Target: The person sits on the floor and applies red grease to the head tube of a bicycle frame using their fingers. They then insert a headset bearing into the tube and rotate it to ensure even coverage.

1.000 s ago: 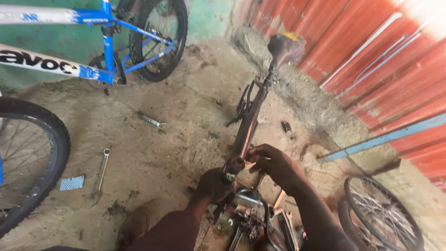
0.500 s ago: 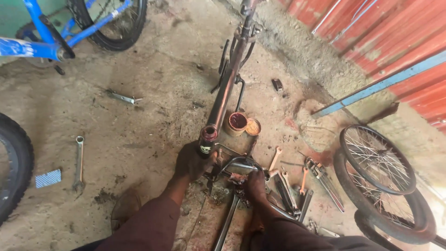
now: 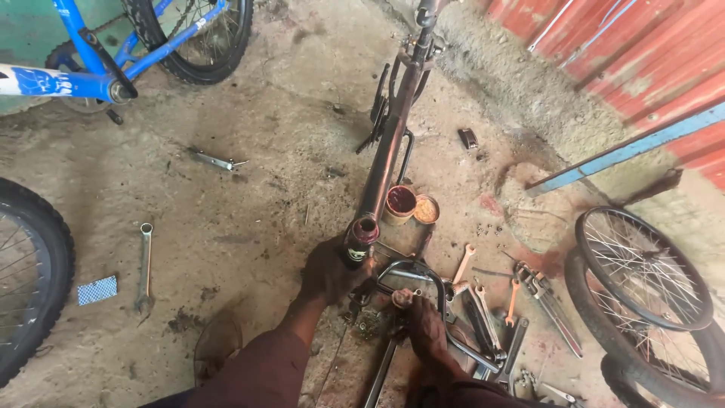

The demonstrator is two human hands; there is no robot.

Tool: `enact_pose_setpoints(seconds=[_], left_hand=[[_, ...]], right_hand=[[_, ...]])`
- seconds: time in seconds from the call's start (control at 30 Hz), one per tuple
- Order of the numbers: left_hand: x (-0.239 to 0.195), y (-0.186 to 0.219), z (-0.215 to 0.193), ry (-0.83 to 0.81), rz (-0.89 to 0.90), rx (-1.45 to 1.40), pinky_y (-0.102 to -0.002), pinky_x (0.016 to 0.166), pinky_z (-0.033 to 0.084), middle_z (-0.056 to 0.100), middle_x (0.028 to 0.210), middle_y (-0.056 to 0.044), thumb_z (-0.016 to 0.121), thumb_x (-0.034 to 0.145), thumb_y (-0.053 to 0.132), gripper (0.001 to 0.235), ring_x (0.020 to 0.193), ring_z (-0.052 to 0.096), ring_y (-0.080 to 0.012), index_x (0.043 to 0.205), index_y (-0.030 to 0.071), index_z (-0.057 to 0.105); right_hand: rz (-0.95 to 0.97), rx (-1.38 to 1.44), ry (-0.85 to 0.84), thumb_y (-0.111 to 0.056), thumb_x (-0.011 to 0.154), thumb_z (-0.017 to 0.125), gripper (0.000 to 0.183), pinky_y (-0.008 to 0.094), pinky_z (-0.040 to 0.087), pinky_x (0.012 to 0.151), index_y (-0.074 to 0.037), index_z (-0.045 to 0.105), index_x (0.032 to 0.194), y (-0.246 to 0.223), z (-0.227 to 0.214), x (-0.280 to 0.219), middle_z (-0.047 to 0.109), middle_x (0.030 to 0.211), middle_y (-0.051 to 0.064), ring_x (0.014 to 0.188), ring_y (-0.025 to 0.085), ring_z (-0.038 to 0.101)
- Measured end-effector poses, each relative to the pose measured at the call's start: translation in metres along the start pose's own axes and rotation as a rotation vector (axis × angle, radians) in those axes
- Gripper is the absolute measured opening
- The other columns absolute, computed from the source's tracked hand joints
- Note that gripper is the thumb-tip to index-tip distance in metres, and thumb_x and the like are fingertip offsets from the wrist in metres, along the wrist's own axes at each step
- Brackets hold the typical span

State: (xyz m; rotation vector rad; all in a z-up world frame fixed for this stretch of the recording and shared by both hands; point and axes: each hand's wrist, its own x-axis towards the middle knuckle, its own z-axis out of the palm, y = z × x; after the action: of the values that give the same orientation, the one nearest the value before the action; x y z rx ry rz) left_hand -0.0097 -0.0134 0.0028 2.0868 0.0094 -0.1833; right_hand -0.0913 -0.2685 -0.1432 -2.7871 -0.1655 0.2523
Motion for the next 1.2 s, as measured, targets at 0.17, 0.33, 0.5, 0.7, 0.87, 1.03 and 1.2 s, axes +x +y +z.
enact_pose_setpoints(seconds=[0.17, 0.33, 0.5, 0.7, 0.87, 1.03, 1.2], left_hand=[[-0.004, 0.008, -0.006, -0.002, -0.002, -0.026, -0.035, 0.066, 0.053, 0.079, 0.075, -0.002, 0.077, 0.074, 0.036, 0.025, 0.067, 0.073, -0.0221, 0.091, 0.018, 0.078], [0.003, -0.008, 0.001, -0.007, 0.017, 0.032, -0.037, 0.067, 0.052, 0.079, 0.078, -0.004, 0.073, 0.073, 0.046, 0.033, 0.068, 0.072, -0.0259, 0.088, 0.018, 0.078], [0.005, -0.006, 0.002, 0.011, 0.037, 0.032, -0.039, 0.07, 0.053, 0.079, 0.081, -0.006, 0.074, 0.074, 0.044, 0.031, 0.072, 0.072, -0.0281, 0.088, 0.016, 0.077], [0.007, -0.01, -0.001, -0.052, -0.147, -0.005, -0.044, 0.086, 0.06, 0.078, 0.087, -0.014, 0.073, 0.08, 0.061, 0.056, 0.097, 0.077, -0.0332, 0.1, 0.009, 0.072], [0.012, -0.02, 0.001, -0.066, -0.129, -0.014, -0.045, 0.086, 0.06, 0.078, 0.088, -0.013, 0.073, 0.078, 0.065, 0.06, 0.097, 0.077, -0.0335, 0.099, 0.01, 0.071], [0.011, -0.007, -0.012, -0.1, -0.042, 0.136, -0.047, 0.083, 0.06, 0.076, 0.09, -0.02, 0.071, 0.086, 0.053, 0.051, 0.096, 0.075, -0.0402, 0.102, 0.004, 0.072], [0.009, -0.018, -0.01, -0.091, 0.052, 0.23, -0.05, 0.076, 0.062, 0.073, 0.092, -0.027, 0.071, 0.087, 0.041, 0.04, 0.093, 0.072, -0.0482, 0.103, 0.004, 0.074]], right_hand=[[0.351, 0.274, -0.124, -0.048, 0.101, 0.021, 0.065, 0.036, 0.056, 0.063, -0.011, 0.071, 0.084, 0.012, -0.007, 0.003, 0.079, 0.086, 0.008, 0.066, 0.023, 0.07], [0.425, -0.027, -0.155, -0.051, 0.084, 0.068, 0.039, 0.041, 0.053, 0.062, -0.017, 0.074, 0.1, -0.021, -0.069, 0.009, 0.074, 0.083, 0.009, 0.069, 0.027, 0.068], [0.501, 0.091, -0.14, -0.045, 0.098, 0.045, 0.043, 0.047, 0.055, 0.071, -0.014, 0.07, 0.115, -0.013, -0.095, 0.018, 0.074, 0.095, 0.02, 0.083, 0.039, 0.071], [0.113, 0.118, -0.104, -0.028, 0.079, 0.069, 0.039, 0.054, 0.06, 0.077, -0.017, 0.067, 0.116, 0.017, -0.115, 0.016, 0.076, 0.09, 0.019, 0.093, 0.043, 0.075], [0.232, -0.171, -0.017, -0.044, 0.07, 0.081, 0.041, 0.048, 0.063, 0.07, -0.028, 0.076, 0.107, -0.041, -0.178, 0.013, 0.078, 0.084, 0.012, 0.087, 0.036, 0.078], [0.08, -0.153, -0.028, -0.038, 0.07, 0.079, 0.034, 0.045, 0.063, 0.065, -0.022, 0.078, 0.101, -0.01, -0.152, 0.03, 0.076, 0.078, 0.012, 0.079, 0.033, 0.078], [-0.072, -0.038, -0.123, -0.028, 0.071, 0.081, 0.046, 0.046, 0.063, 0.068, -0.018, 0.069, 0.115, 0.025, -0.116, 0.046, 0.075, 0.085, 0.013, 0.083, 0.034, 0.078]])
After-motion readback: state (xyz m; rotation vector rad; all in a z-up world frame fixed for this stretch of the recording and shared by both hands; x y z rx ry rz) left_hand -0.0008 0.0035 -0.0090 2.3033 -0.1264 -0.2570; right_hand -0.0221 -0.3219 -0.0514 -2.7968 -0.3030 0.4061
